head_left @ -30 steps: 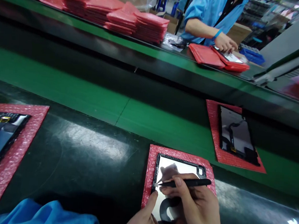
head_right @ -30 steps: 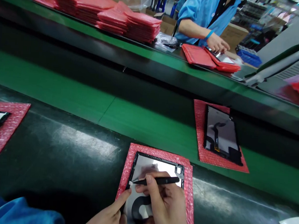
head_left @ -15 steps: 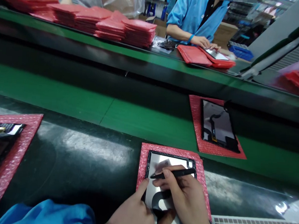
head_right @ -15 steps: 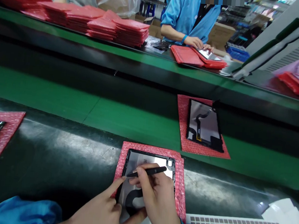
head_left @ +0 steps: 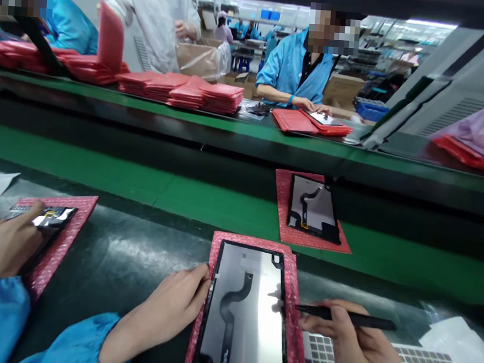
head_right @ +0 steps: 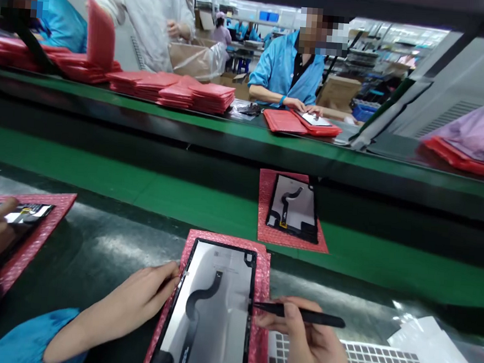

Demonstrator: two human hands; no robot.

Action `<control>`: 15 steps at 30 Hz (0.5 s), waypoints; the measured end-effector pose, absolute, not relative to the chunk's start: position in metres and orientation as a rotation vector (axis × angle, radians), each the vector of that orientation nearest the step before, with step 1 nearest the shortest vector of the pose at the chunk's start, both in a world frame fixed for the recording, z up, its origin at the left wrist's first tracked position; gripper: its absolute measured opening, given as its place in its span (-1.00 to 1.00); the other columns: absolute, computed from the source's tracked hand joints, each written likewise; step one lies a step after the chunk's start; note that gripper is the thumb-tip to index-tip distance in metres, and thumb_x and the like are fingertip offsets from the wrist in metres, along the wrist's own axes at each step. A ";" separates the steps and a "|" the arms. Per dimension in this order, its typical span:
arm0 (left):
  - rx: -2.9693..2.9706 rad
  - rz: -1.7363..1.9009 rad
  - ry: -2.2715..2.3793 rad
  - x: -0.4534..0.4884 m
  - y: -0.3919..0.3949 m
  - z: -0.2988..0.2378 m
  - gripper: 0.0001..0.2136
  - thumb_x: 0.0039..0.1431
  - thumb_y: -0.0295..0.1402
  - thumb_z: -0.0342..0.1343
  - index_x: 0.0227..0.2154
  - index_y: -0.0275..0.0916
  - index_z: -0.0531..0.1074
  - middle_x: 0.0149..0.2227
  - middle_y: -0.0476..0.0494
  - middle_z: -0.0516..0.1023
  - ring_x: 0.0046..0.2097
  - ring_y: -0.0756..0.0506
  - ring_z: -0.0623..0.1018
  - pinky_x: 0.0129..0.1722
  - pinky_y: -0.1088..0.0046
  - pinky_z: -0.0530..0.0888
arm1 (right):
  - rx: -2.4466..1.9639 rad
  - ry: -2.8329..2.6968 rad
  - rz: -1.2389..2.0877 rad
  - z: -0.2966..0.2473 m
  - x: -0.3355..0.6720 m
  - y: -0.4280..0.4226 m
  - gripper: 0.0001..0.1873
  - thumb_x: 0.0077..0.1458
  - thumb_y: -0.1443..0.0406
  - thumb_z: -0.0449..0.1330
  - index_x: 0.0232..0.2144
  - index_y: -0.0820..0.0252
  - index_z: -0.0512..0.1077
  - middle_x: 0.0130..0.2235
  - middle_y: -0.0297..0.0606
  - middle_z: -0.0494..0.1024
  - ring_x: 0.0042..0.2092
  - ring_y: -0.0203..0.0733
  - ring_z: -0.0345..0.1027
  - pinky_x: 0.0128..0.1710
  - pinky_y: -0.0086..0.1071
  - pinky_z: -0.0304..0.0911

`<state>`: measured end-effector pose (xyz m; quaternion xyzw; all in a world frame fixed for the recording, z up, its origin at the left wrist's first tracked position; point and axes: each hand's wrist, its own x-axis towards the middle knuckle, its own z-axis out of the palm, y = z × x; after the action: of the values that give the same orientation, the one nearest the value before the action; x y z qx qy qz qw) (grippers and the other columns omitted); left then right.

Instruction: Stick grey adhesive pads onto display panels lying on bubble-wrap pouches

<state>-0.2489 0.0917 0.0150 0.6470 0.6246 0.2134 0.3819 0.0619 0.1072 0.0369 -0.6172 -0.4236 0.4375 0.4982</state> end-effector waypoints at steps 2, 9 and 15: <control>1.612 0.647 1.591 -0.245 0.094 0.019 -0.77 0.36 -0.21 -0.04 -0.43 -0.12 0.28 -0.40 -0.04 0.41 -0.37 -0.14 0.39 -0.33 0.32 0.21 | -1.503 -0.980 1.060 0.035 0.078 0.102 -0.56 0.03 -0.05 0.46 -0.37 0.22 0.57 -0.52 -0.11 0.71 -0.51 0.10 0.67 -0.47 -0.25 0.66; 1.188 0.980 1.516 -0.233 0.115 0.029 -0.71 0.27 0.01 0.04 -0.24 -0.10 0.23 -0.43 0.07 0.40 -0.44 -0.07 0.44 -0.45 0.45 0.35 | -1.565 -0.821 0.904 0.029 0.112 0.089 -0.51 -0.01 -0.07 0.46 -0.34 0.24 0.53 -0.52 -0.19 0.70 -0.51 -0.01 0.65 -0.45 -0.34 0.63; 0.969 1.129 1.539 -0.238 0.164 0.029 -0.26 -0.02 -0.07 0.33 0.19 -0.08 0.15 -0.32 -0.01 0.58 -0.41 -0.17 0.62 -0.42 0.35 0.53 | -1.578 -0.715 0.870 0.023 0.130 0.081 -0.45 -0.05 -0.17 0.44 -0.35 0.17 0.53 -0.59 -0.24 0.66 -0.54 0.04 0.63 -0.44 -0.26 0.62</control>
<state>-0.2383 0.1642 0.0287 0.3972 0.6307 0.4626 0.4800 0.1302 0.0810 0.0226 -0.6711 -0.3040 0.3702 0.5658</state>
